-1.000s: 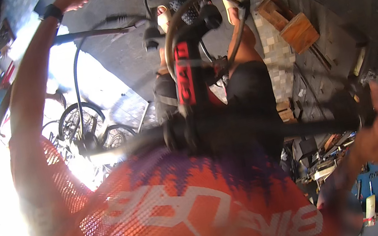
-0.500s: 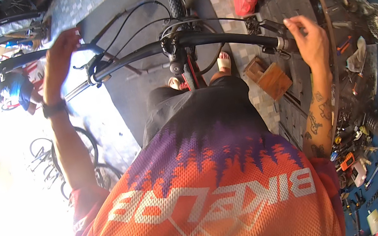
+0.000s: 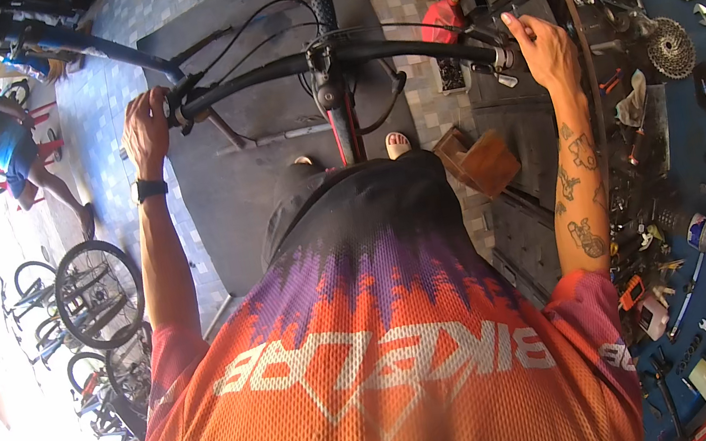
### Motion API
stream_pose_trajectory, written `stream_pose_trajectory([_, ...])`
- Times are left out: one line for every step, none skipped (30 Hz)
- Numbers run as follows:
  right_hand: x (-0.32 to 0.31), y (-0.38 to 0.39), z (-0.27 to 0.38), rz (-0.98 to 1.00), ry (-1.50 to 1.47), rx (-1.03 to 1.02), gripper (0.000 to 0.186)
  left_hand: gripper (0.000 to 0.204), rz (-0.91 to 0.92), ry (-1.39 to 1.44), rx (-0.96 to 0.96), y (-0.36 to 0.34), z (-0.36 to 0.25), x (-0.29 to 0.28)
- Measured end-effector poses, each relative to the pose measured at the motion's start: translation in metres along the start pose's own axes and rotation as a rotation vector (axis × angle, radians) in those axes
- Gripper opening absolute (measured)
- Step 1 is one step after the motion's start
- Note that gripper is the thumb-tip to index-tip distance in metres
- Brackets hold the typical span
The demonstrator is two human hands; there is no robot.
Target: The person adjusts the handlebar and brake levers on a bicycle mounted on a repair stand. They use a torque wrench to tighten bolts on the handlebar stem and brake lever, then remove the bicycle from the stand and carry it away.
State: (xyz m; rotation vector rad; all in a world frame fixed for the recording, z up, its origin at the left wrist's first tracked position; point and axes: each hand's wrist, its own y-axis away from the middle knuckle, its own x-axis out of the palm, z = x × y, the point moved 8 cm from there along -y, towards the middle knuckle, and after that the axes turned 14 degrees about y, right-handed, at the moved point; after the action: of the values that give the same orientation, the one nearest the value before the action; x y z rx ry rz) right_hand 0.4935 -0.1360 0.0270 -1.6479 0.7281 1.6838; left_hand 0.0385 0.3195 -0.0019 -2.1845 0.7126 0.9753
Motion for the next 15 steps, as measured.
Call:
stream_pose_trajectory([0.002, 0.001, -0.004, 0.027, 0.016, 0.015, 0.06, 0.033, -0.009, -0.014, -0.018, 0.001, -0.002, -0.001])
stream_pose_trajectory([0.001, 0.002, -0.005, 0.016, -0.004, -0.014, 0.06, 0.033, -0.028, -0.021, -0.028, 0.004, -0.006, -0.002])
stream_pose_trajectory([-0.001, 0.004, -0.007, -0.001, -0.031, -0.024, 0.06, 0.033, -0.036, -0.031, -0.045, 0.005, -0.009, -0.004])
stream_pose_trajectory([-0.003, 0.005, -0.009, -0.013, -0.055, -0.03, 0.06, 0.033, -0.049, -0.041, -0.06, 0.006, -0.011, -0.005])
stream_pose_trajectory([-0.007, 0.006, -0.011, -0.056, -0.082, -0.036, 0.061, 0.035, -0.066, -0.053, -0.041, 0.008, -0.016, -0.007])
stream_pose_trajectory([-0.008, 0.007, -0.013, -0.069, -0.083, -0.029, 0.061, 0.035, -0.055, -0.054, -0.06, 0.009, -0.017, -0.006])
stream_pose_trajectory([-0.009, 0.009, -0.015, -0.082, -0.086, -0.023, 0.062, 0.036, -0.06, -0.057, -0.057, 0.011, -0.019, -0.007])
stream_pose_trajectory([-0.009, 0.009, -0.016, -0.097, -0.099, -0.03, 0.062, 0.036, -0.062, -0.06, -0.047, 0.012, -0.021, -0.007])
stream_pose_trajectory([-0.008, 0.01, -0.017, -0.091, -0.103, -0.021, 0.062, 0.036, -0.061, -0.066, -0.06, 0.013, -0.021, -0.007])
stream_pose_trajectory([-0.007, 0.009, -0.017, -0.087, -0.112, -0.025, 0.062, 0.036, -0.059, -0.069, -0.066, 0.013, -0.021, -0.006])
stream_pose_trajectory([-0.007, 0.009, -0.018, -0.093, -0.121, -0.029, 0.062, 0.036, -0.047, -0.081, -0.102, 0.014, -0.019, -0.004])
stream_pose_trajectory([-0.005, 0.008, -0.02, -0.086, -0.103, -0.015, 0.063, 0.036, -0.064, -0.076, -0.066, 0.015, -0.022, -0.004])
stream_pose_trajectory([-0.004, 0.006, -0.021, -0.088, -0.083, -0.004, 0.063, 0.035, -0.073, -0.079, -0.063, 0.015, -0.023, -0.004])
stream_pose_trajectory([-0.004, 0.006, -0.022, -0.09, -0.064, 0.004, 0.063, 0.035, -0.083, -0.084, -0.062, 0.017, -0.024, -0.005])
stream_pose_trajectory([-0.005, 0.005, -0.023, -0.111, -0.078, 0.008, 0.063, 0.035, -0.068, -0.085, -0.084, 0.019, -0.023, -0.004])
